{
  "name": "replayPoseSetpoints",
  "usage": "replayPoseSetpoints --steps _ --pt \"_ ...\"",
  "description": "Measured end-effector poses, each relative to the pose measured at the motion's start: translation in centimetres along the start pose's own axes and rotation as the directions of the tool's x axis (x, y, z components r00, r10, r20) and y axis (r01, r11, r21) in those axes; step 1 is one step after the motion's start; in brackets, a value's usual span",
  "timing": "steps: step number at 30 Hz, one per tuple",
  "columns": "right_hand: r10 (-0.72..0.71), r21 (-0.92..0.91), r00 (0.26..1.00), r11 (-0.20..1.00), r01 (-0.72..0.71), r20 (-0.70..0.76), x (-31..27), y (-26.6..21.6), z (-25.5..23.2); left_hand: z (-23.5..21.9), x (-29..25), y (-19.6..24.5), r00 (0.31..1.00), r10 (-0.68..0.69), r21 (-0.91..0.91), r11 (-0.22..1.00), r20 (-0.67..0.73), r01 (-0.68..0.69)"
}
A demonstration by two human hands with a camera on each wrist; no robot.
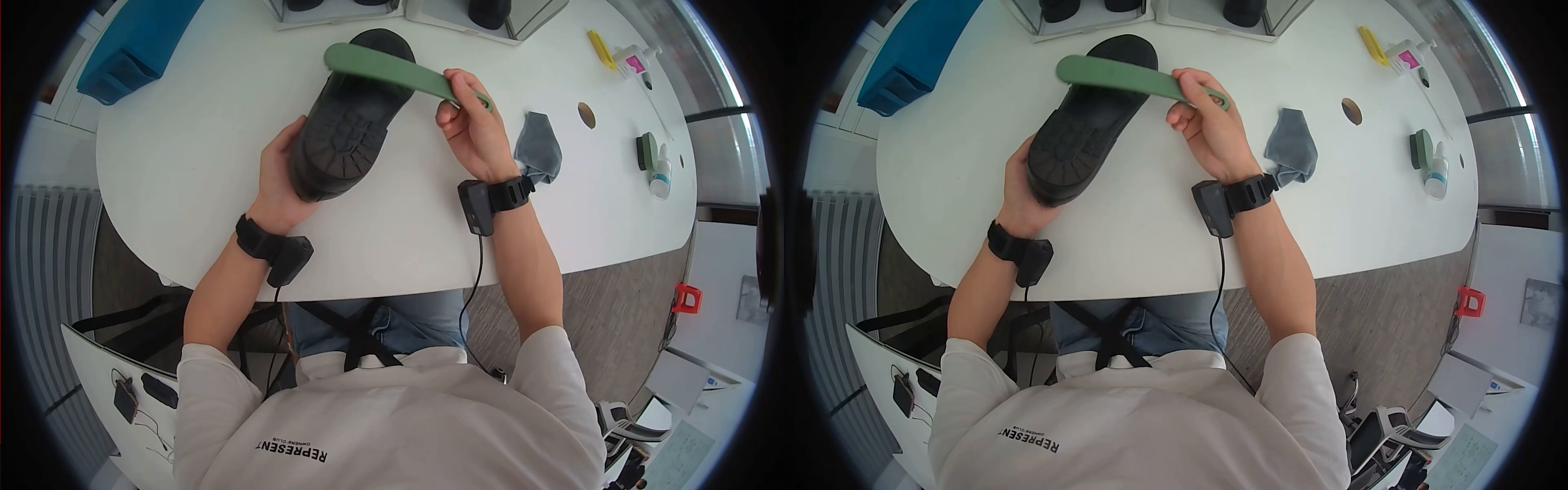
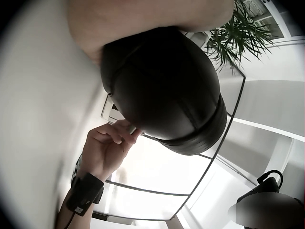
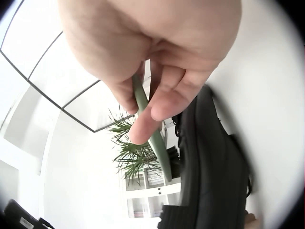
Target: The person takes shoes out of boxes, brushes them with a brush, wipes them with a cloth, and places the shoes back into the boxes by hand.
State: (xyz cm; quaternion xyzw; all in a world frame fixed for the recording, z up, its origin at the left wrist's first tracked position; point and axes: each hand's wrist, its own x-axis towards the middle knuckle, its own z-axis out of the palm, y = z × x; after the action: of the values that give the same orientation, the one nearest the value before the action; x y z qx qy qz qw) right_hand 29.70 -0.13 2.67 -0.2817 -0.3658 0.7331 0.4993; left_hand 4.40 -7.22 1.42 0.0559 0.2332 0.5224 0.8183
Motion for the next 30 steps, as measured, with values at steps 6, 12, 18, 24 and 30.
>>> replayPoseSetpoints --steps 6,12,18,24,30 --pt "-0.081 0.283 0.989 0.958 0.043 0.123 0.3 0.3 -1.2 -0.8 0.4 0.0 0.997 -0.045 -0.011 0.999 0.057 0.045" --pt "-0.103 0.038 0.982 0.993 0.111 -0.159 0.5 0.1 -0.5 0.0 0.1 -0.2 1.0 -0.014 -0.004 1.0 0.017 0.014" --pt "-0.054 0.107 0.998 0.993 0.05 0.031 0.4 0.2 -1.3 -0.7 0.0 0.0 0.985 -0.062 -0.056 0.996 0.158 0.072" --pt "-0.089 0.052 0.991 0.994 0.095 -0.103 0.6 0.1 -1.0 -0.2 -0.7 -0.3 0.998 0.007 -0.086 0.996 0.057 -0.002" --pt "-0.096 0.15 0.995 0.985 0.09 0.034 0.7 0.0 -2.2 -0.4 -0.7 -0.3 0.993 -0.044 -0.146 0.987 0.11 0.06"
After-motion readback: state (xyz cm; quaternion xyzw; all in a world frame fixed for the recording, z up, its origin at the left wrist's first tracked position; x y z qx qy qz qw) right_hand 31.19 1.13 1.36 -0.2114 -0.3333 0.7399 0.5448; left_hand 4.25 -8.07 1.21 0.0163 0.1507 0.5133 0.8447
